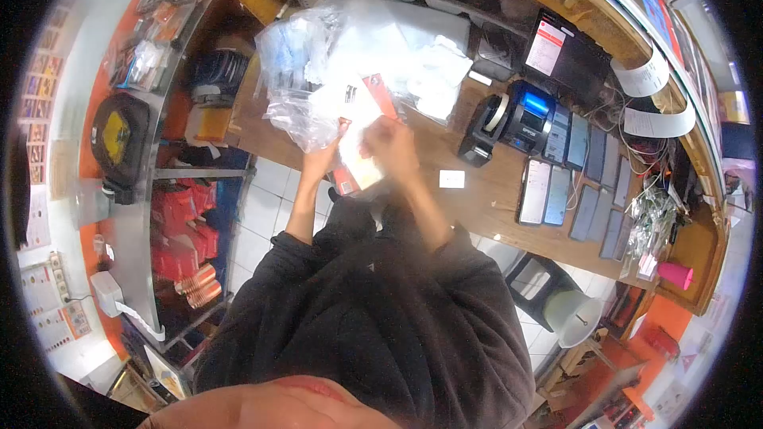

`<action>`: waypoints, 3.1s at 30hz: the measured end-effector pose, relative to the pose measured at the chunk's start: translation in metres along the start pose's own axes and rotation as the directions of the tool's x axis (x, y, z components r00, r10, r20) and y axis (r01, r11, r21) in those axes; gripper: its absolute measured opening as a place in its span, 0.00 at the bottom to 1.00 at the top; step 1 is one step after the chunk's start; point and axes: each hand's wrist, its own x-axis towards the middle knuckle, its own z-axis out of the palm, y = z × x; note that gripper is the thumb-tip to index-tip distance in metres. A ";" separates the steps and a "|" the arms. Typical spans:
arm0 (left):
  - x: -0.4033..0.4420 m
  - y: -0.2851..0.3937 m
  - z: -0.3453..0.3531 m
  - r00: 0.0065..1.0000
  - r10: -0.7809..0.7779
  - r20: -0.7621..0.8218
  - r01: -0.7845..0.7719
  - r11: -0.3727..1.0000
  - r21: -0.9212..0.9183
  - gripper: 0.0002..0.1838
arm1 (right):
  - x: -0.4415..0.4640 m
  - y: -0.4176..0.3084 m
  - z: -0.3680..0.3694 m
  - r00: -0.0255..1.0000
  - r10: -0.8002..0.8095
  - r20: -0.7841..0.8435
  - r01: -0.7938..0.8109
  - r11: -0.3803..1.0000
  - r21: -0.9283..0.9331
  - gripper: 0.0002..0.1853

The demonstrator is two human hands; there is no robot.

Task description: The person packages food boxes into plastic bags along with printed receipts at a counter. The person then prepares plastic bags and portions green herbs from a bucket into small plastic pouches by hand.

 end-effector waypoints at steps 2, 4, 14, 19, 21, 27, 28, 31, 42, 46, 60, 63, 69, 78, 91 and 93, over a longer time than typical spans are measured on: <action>-0.001 0.007 -0.001 1.000 0.015 0.015 -0.015 1.000 0.005 0.10 | -0.001 -0.003 0.010 0.997 -0.054 -0.046 0.050 0.994 -0.093 0.05; -0.002 0.014 -0.001 0.999 -0.033 0.013 0.033 0.999 -0.011 0.10 | 0.003 0.001 0.016 0.951 -0.293 -0.099 0.280 0.951 -0.129 0.04; -0.003 0.040 -0.001 0.993 -0.120 0.019 0.121 0.990 -0.074 0.11 | 0.006 -0.006 0.011 0.988 -0.150 -0.021 0.143 0.971 -0.193 0.06; 0.000 0.017 -0.001 0.999 -0.017 0.042 0.012 0.994 0.106 0.14 | 0.007 -0.014 0.009 0.994 -0.112 -0.003 0.109 0.973 -0.202 0.05; -0.002 0.016 0.001 0.996 -0.081 0.022 0.077 0.987 0.138 0.15 | 0.010 -0.013 0.006 0.994 -0.106 0.030 0.110 0.974 -0.200 0.05; -0.007 -0.062 -0.021 0.811 0.384 0.440 -0.583 0.574 0.575 0.22 | 0.020 0.005 0.001 0.988 -0.101 0.116 0.077 0.978 0.196 0.09; -0.001 -0.048 -0.026 0.688 0.491 0.535 -0.723 0.393 0.568 0.26 | 0.021 -0.004 -0.013 0.986 -0.097 0.133 0.088 0.993 0.074 0.08; -0.001 -0.034 -0.026 0.841 0.201 0.502 -0.490 0.675 0.552 0.28 | 0.012 -0.013 -0.002 0.925 -0.369 0.094 0.381 0.894 -0.238 0.06; 0.033 -0.026 -0.047 0.756 0.345 0.557 -0.639 0.574 0.512 0.18 | 0.037 0.001 -0.010 0.935 -0.257 -0.245 0.283 0.956 0.079 0.09; 0.063 0.048 -0.044 0.957 0.114 0.266 -0.175 0.960 0.220 0.15 | 0.027 -0.079 -0.119 0.368 -0.494 -0.788 0.433 0.841 -0.325 0.07; 0.049 0.207 -0.005 0.533 0.742 -0.406 -0.533 0.667 0.521 0.42 | -0.024 -0.142 -0.339 -0.336 -0.598 -0.728 0.270 0.679 -0.682 0.33; 0.044 0.219 -0.006 0.507 0.787 -0.350 -0.628 0.616 0.475 0.38 | -0.040 -0.133 -0.374 -0.418 -0.475 -0.775 0.110 0.820 -0.561 0.30; 0.036 0.207 0.014 0.700 0.712 -0.049 -0.685 0.689 0.238 0.18 | -0.073 -0.105 -0.381 0.147 -0.461 -0.875 0.502 0.797 -0.336 0.17; 0.000 0.227 0.105 0.655 0.236 0.717 0.067 0.928 -0.366 0.17 | -0.125 -0.095 -0.161 0.706 -0.315 -0.635 0.361 0.931 -0.060 0.04; -0.005 0.227 0.092 0.897 0.217 0.385 0.057 0.807 -0.588 0.16 | -0.136 -0.075 -0.101 0.939 -0.086 -0.332 0.100 0.995 0.024 0.07; -0.006 0.230 0.084 0.888 0.254 0.383 0.027 0.803 -0.596 0.15 | -0.133 -0.068 -0.096 0.896 -0.100 -0.432 0.077 0.995 -0.071 0.07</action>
